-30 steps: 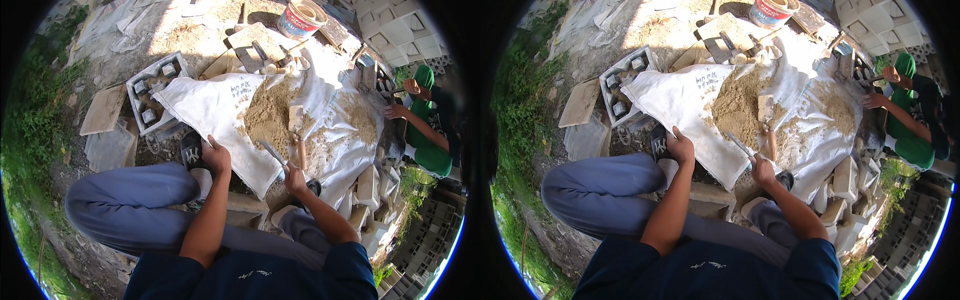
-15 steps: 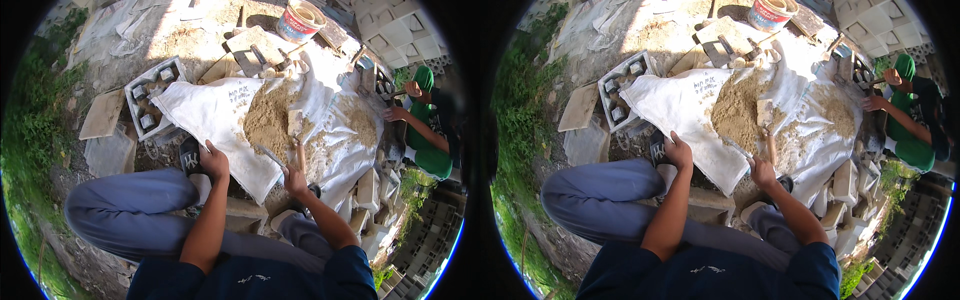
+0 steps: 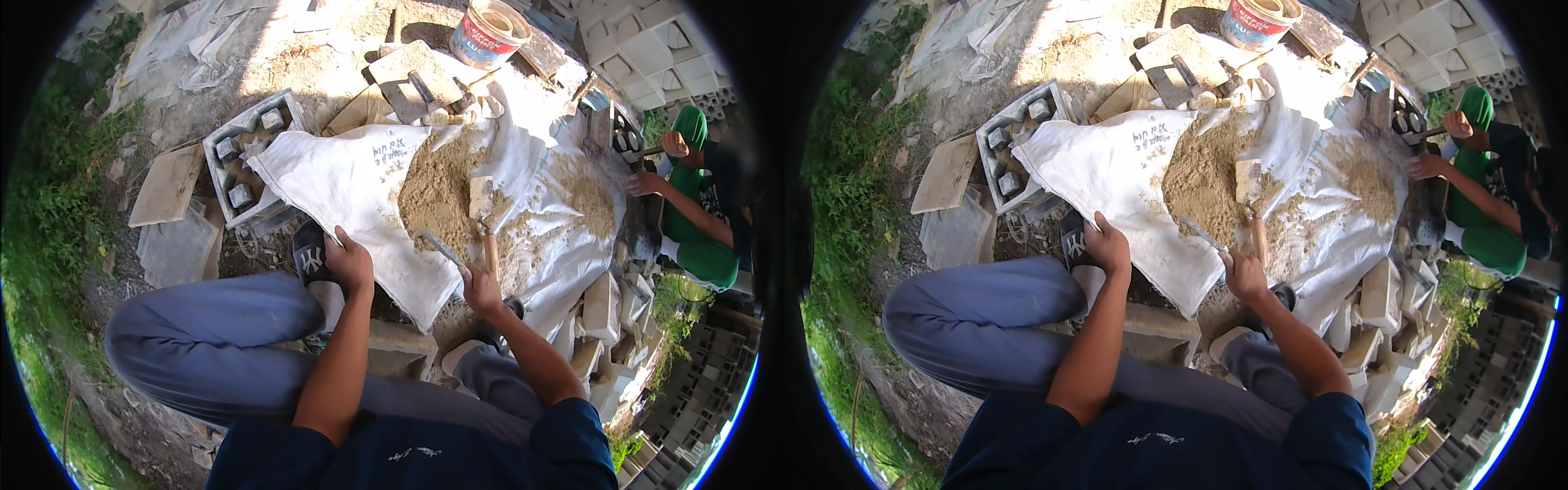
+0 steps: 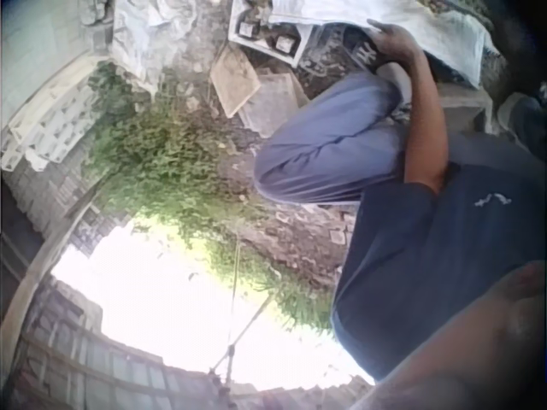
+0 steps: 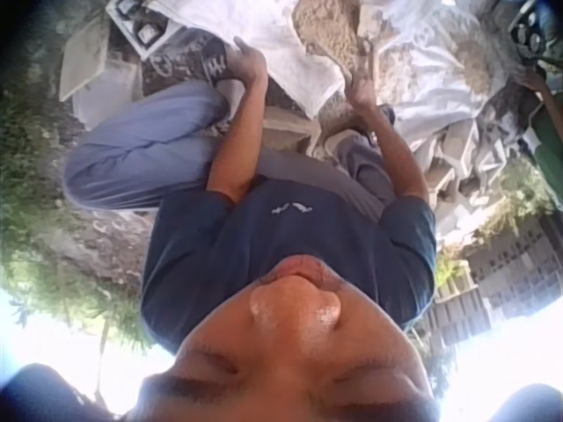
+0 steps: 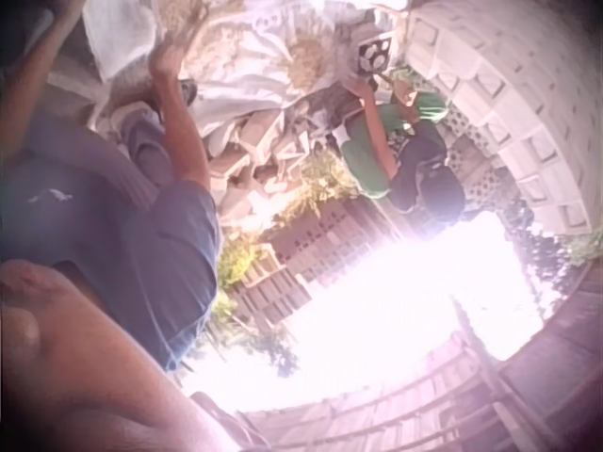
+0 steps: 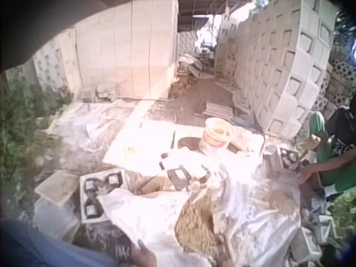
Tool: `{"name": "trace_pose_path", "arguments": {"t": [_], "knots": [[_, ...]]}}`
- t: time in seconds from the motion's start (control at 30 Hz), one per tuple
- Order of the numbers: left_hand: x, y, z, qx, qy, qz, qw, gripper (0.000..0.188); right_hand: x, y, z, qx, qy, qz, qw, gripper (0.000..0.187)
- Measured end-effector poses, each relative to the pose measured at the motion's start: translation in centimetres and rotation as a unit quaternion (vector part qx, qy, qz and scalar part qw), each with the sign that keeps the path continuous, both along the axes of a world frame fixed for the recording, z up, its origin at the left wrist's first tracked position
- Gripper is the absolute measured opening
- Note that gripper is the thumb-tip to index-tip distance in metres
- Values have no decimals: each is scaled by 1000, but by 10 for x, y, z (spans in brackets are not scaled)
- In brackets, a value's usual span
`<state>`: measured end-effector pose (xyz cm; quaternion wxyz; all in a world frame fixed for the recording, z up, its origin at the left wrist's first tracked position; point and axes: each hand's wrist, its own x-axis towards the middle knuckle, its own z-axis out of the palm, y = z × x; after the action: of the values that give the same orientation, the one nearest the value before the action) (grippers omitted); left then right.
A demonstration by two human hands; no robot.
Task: The person mixes sand and white powder on a sheet by hand and using a trowel, occasionally pouring liquid from a container onto the mixture.
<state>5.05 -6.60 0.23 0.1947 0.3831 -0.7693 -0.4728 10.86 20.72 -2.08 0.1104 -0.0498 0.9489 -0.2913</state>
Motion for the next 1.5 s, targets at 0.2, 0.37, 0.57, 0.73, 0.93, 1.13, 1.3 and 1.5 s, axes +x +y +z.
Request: {"name": "trace_pose_path", "arguments": {"t": [0.2,0.37,0.57,0.73,0.93,1.13,1.3,1.5], "knots": [[0,-2,-5,-16,0,1,1000,28,2,0,-4,7,4,4,1000,35],[0,3,0,21,32,-5,999,34,8,3,-20,90,-48,0,995,36],[1,-3,2,1,18,-6,1000,28,-8,-12,14,-21,37,-2,999,36],[-1,4,3,3,-7,-6,1000,30,8,4,-19,62,35,-3,997,38],[3,-4,2,-16,9,-2,1000,31,-5,-3,-6,87,-34,10,996,31],[0,-2,5,-3,34,5,999,31,-6,-3,0,-51,7,-15,999,40],[-1,1,-4,10,36,-4,999,32,5,9,-24,89,-114,-30,989,42],[2,-2,3,12,21,4,1000,33,-11,-1,5,27,-34,-7,999,41]]}}
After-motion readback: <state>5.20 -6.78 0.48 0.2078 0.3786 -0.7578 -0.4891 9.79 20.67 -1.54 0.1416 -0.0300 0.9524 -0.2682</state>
